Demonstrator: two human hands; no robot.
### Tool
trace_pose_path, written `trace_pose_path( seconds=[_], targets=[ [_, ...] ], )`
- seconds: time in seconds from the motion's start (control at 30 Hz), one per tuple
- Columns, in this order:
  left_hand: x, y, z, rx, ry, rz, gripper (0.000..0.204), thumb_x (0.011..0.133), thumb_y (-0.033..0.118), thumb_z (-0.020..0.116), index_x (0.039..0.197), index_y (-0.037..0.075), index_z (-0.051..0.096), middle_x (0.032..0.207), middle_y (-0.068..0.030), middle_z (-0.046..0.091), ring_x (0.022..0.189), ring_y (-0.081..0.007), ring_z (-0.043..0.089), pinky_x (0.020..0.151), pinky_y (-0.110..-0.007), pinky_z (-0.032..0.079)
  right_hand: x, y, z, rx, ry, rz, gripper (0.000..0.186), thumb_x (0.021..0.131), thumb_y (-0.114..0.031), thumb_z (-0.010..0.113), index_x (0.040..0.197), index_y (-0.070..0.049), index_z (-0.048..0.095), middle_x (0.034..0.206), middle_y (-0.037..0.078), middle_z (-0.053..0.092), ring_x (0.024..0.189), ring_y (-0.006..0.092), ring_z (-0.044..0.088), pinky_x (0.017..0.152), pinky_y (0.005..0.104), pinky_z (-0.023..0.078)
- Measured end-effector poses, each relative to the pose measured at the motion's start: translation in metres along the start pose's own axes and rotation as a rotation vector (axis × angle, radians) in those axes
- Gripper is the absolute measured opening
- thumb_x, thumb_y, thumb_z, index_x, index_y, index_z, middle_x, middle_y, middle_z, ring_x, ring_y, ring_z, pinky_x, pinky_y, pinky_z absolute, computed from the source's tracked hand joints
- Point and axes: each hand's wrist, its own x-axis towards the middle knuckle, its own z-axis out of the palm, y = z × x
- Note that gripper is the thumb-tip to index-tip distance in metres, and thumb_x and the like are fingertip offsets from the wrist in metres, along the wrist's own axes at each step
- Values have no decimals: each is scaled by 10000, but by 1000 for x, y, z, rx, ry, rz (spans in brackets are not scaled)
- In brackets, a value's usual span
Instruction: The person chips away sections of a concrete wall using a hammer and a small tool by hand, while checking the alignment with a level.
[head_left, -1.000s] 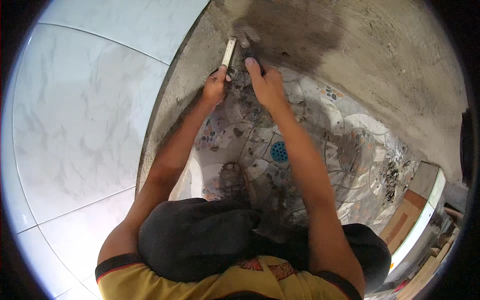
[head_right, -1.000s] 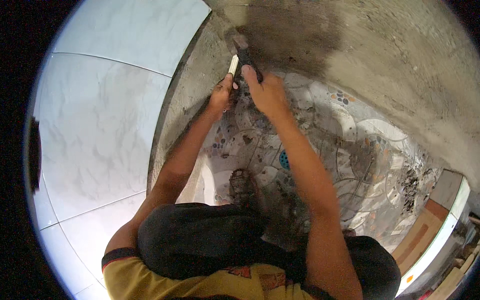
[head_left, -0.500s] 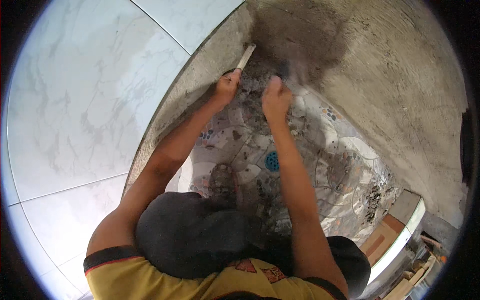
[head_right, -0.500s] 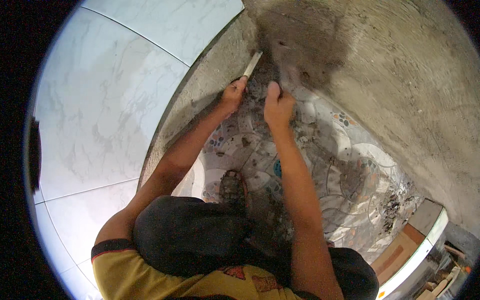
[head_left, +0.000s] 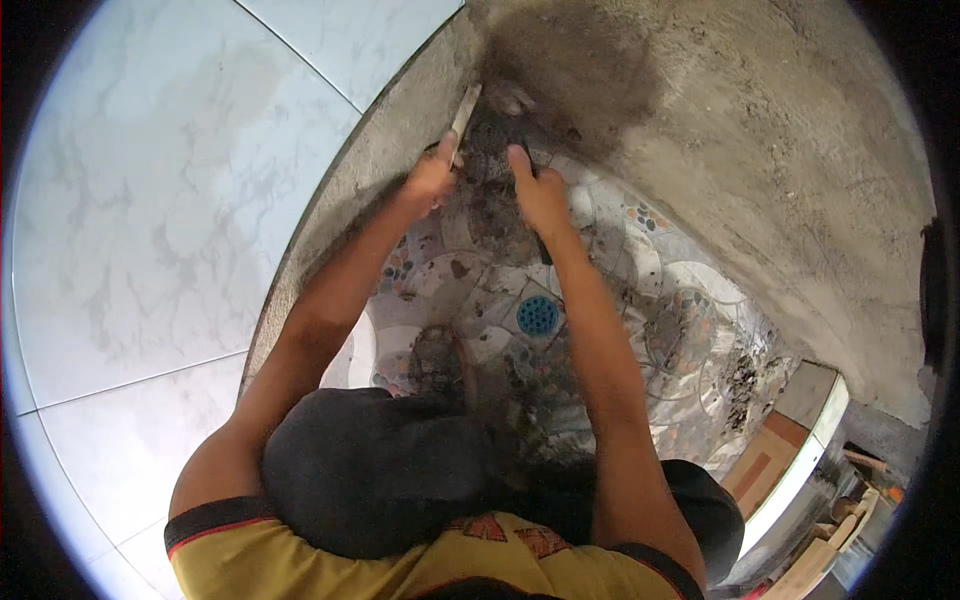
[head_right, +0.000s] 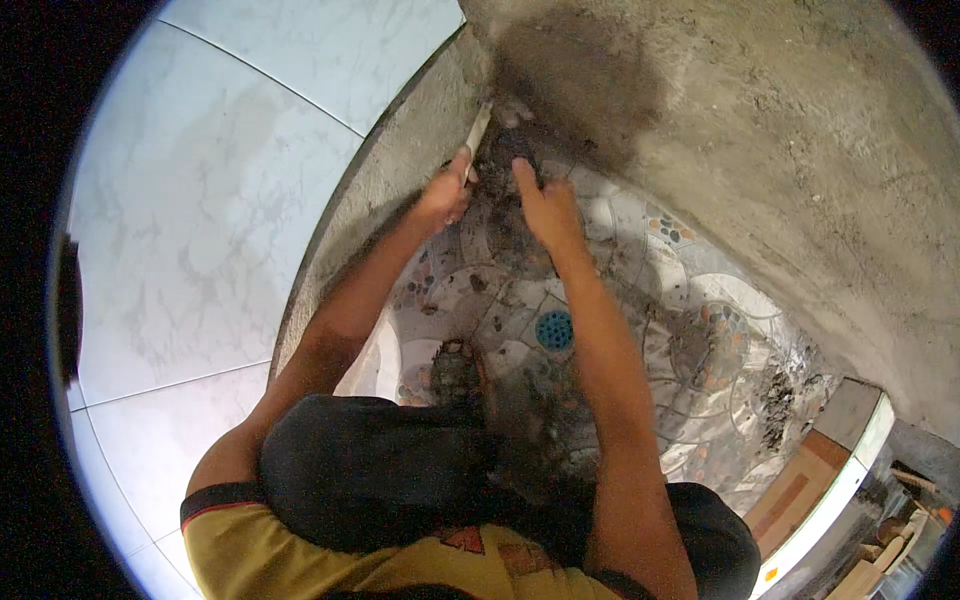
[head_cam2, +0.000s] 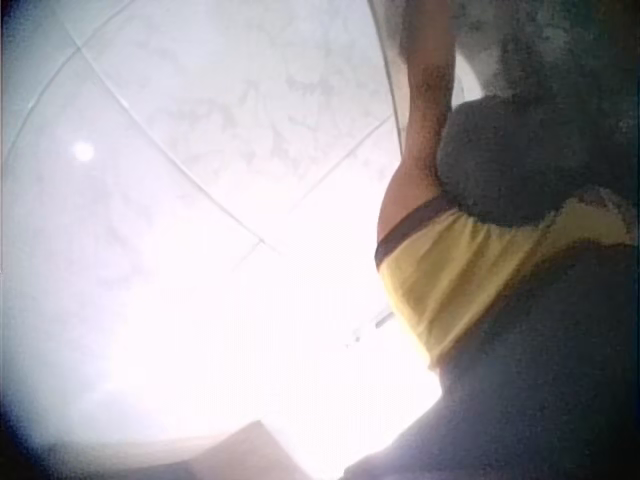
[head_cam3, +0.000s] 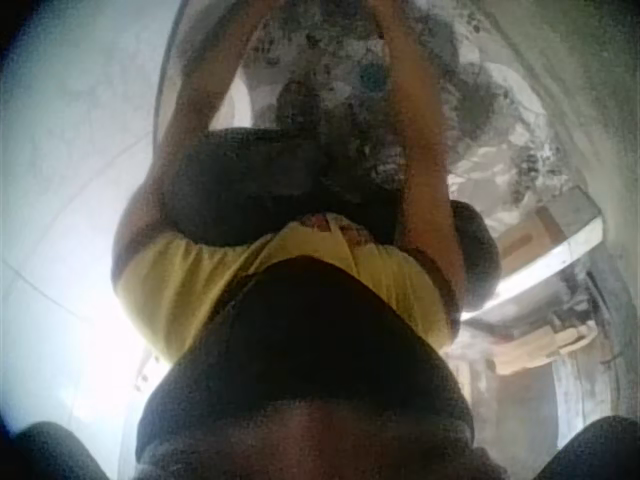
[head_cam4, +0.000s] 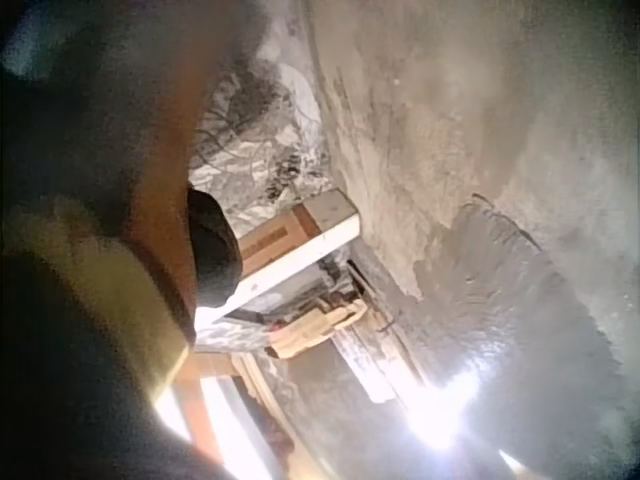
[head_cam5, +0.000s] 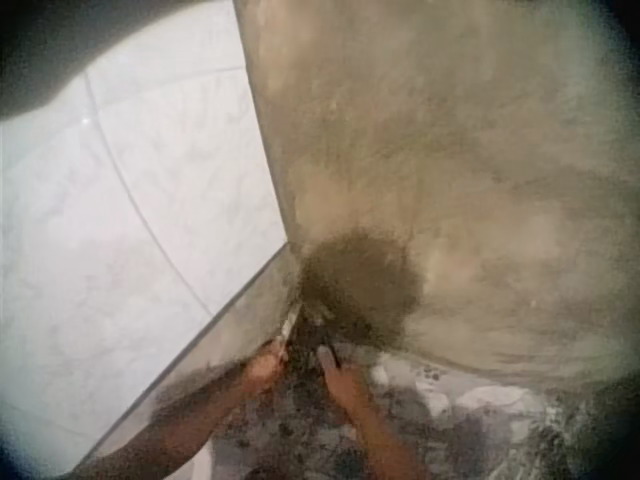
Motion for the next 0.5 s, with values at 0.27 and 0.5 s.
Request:
trace_pose_path(
  seconds=[0.27, 0.5],
  targets=[
    [-18, 13, -1, -265, -132, 179, 598, 987, 688, 409, 846, 119, 526, 559, 58, 372, 428, -109, 321, 403, -305, 278, -60, 8, -1, 560, -34, 87, 718, 953, -663, 521, 537, -78, 496, 450, 39, 438, 345, 170, 397, 386, 347, 357],
    [11, -14, 12, -251, 93, 271, 478, 1031, 527, 469, 878, 92, 597, 553, 2, 461, 428, -137, 393, 414, -309, 306, -67, -2, 9, 51, 94, -287, 626, 942, -578, 610, 745, 16, 631, 540, 123, 578, 493, 222, 586, 486, 362, 462]
  ],
)
